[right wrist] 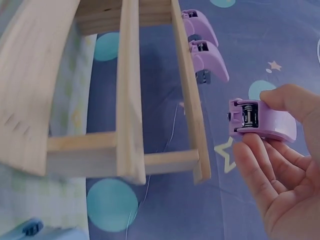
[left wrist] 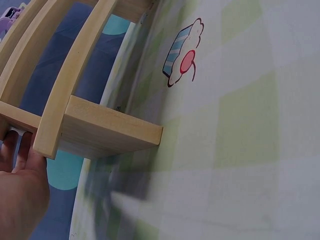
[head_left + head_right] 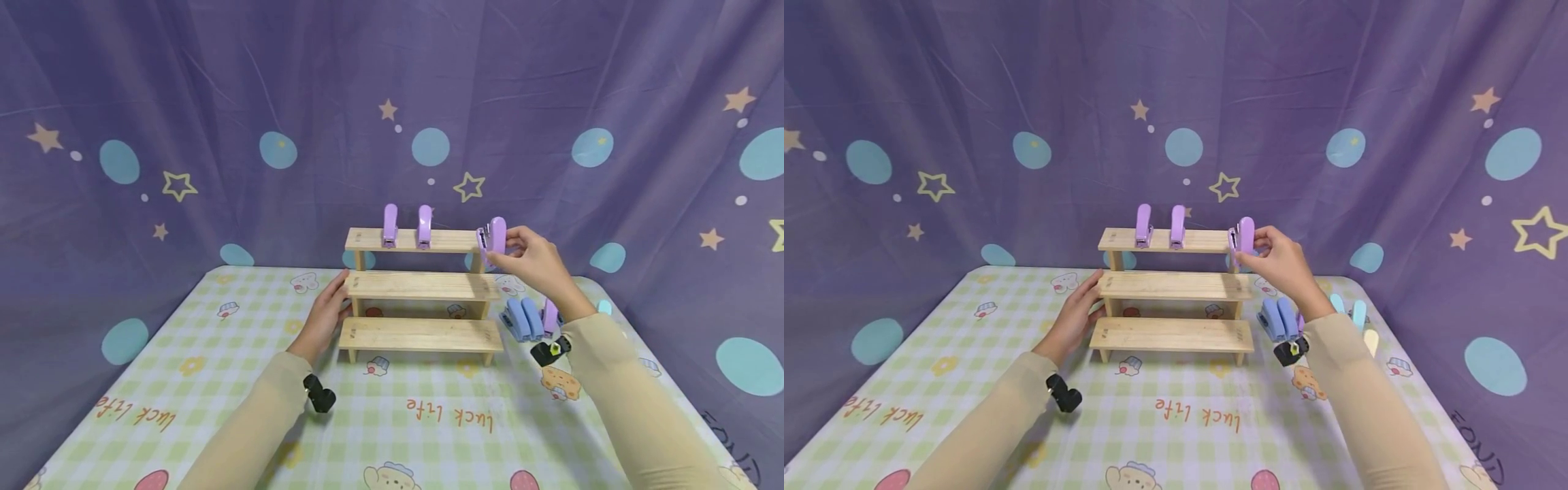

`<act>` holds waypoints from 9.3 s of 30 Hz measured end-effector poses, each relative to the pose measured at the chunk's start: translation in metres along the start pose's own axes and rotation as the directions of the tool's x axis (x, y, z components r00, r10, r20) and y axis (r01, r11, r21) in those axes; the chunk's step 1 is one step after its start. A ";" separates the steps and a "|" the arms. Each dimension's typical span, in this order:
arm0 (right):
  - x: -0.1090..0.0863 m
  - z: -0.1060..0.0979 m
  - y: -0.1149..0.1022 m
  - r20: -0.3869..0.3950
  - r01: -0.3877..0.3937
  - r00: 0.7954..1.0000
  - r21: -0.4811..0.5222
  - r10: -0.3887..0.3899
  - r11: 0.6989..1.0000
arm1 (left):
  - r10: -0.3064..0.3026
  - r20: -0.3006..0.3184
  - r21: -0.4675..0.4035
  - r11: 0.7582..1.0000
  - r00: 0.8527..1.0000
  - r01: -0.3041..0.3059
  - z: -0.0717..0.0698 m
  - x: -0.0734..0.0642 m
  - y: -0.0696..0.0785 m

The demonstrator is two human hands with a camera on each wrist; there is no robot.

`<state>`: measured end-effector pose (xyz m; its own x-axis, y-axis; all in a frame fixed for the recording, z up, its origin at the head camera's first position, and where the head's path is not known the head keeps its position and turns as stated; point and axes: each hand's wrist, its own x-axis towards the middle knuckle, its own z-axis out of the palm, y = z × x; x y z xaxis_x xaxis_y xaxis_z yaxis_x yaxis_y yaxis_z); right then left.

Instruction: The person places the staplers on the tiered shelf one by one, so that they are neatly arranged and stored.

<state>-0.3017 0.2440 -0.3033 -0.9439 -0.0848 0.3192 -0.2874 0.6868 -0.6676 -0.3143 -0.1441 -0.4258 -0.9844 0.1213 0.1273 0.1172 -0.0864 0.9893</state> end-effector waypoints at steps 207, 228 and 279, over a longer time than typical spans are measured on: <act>-0.140 -0.069 0.196 0.168 -0.451 0.879 -0.018 0.447 0.893 | -0.002 0.000 0.022 1.000 1.000 0.002 0.001 0.000 0.000; -0.126 -0.068 0.145 0.135 -0.343 0.926 -0.097 0.353 0.934 | 0.000 0.023 0.004 1.000 1.000 0.000 -0.001 -0.001 0.000; -0.020 0.059 -0.009 0.238 -0.008 0.970 0.205 -0.042 0.979 | -0.003 0.000 0.027 1.000 1.000 0.003 0.002 -0.001 0.002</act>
<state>-0.2903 0.1966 -0.3433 -0.9426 -0.2828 0.1778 -0.3071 0.5246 -0.7940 -0.3125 -0.1429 -0.4234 -0.9847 0.1218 0.1242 0.1178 -0.0590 0.9913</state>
